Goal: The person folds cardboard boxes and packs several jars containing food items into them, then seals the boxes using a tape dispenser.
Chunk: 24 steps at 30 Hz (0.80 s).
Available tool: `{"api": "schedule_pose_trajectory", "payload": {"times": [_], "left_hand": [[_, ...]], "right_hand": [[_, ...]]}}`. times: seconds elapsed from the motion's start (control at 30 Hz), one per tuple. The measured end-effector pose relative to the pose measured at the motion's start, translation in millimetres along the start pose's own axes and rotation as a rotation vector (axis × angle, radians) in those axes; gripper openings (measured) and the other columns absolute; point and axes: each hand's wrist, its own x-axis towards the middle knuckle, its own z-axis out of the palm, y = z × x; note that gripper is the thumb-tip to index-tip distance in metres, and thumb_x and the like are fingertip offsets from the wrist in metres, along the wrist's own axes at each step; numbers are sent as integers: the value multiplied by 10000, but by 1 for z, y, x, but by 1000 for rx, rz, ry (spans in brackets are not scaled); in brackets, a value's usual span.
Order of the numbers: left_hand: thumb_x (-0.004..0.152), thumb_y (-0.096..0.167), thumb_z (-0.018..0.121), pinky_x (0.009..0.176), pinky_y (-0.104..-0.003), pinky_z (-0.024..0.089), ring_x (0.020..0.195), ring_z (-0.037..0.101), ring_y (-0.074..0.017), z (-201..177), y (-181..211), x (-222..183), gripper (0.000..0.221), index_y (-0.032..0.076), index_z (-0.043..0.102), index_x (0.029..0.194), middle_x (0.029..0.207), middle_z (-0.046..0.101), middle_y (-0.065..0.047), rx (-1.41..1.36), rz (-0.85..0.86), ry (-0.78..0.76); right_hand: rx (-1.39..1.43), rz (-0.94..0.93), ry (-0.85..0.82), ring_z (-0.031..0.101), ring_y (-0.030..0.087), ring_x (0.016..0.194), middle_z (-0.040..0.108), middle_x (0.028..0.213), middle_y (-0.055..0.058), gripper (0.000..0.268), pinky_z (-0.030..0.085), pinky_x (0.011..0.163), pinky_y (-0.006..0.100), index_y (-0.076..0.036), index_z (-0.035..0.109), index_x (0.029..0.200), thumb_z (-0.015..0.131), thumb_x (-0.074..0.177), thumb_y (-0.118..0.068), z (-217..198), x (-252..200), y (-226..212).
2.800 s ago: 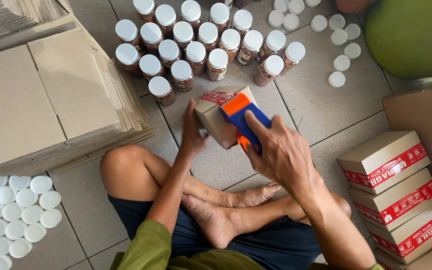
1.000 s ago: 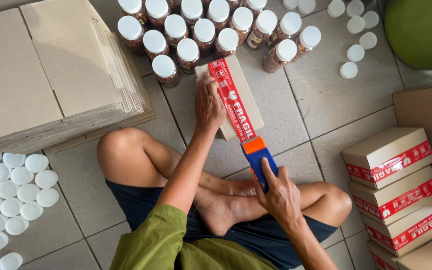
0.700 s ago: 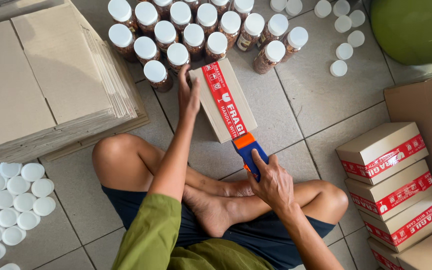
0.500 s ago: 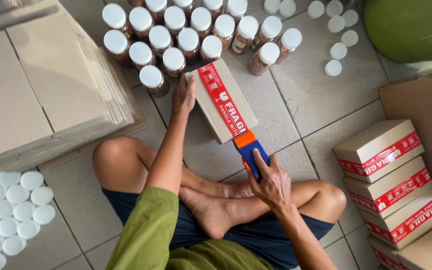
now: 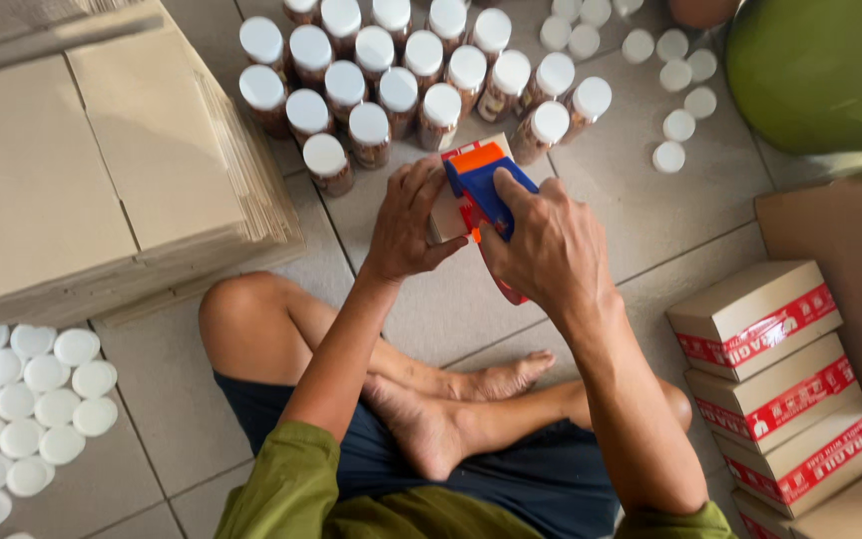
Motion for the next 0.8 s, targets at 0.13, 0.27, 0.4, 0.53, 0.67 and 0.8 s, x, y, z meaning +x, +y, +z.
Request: {"api": "schedule_pose_trajectory", "payload": {"times": [0.13, 0.27, 0.4, 0.53, 0.67, 0.8], "left_hand": [[920, 741, 548, 1110, -506, 403, 1331, 509, -379, 6, -14, 7, 890, 13, 468, 1424, 1399, 502, -235, 35, 30, 15], [869, 705, 653, 1095, -501, 404, 1310, 500, -388, 0, -11, 10, 898, 52, 447, 1451, 1444, 478, -214, -2, -2, -14], [942, 701, 538, 1108, -531, 391, 1318, 478, -406, -1, -8, 6, 855, 54, 396, 1483, 1488, 426, -221, -16, -7, -88], [898, 678, 622, 1115, -531, 391, 1348, 473, -409, 1, -12, 1, 876, 39, 431, 1466, 1470, 444, -251, -4, 15, -76], [907, 647, 630, 1117, -527, 391, 1356, 472, -407, 4, -20, 5, 848, 25, 434, 1450, 1481, 433, -262, 21, 24, -71], [915, 578, 664, 1130, -527, 367, 1372, 461, -413, 4, -16, 4, 819, -9, 438, 1439, 1477, 431, -279, 15, 41, -62]], "right_hand": [[125, -85, 71, 670, 617, 769, 575, 964, 264, 699, 554, 665, 693, -222, 528, 1500, 658, 835, -392, 6, -40, 7], [148, -16, 51, 662, 605, 724, 550, 983, 230, 696, 558, 665, 678, -244, 497, 1513, 627, 858, -443, 61, -108, 39], [156, 15, 65, 642, 518, 680, 521, 988, 157, 698, 537, 573, 620, -254, 494, 1512, 657, 873, -484, 90, -117, 54], [46, -29, -40, 708, 527, 750, 561, 954, 134, 664, 600, 677, 610, -354, 553, 1472, 642, 840, -538, 70, -72, 55], [5, -48, -149, 733, 492, 823, 644, 908, 153, 569, 598, 711, 569, -343, 662, 1376, 677, 823, -478, 22, -17, 42], [-65, 26, -415, 728, 380, 1052, 761, 1064, 94, 470, 585, 896, 478, -357, 751, 1179, 601, 766, -523, 101, 36, 49]]}}
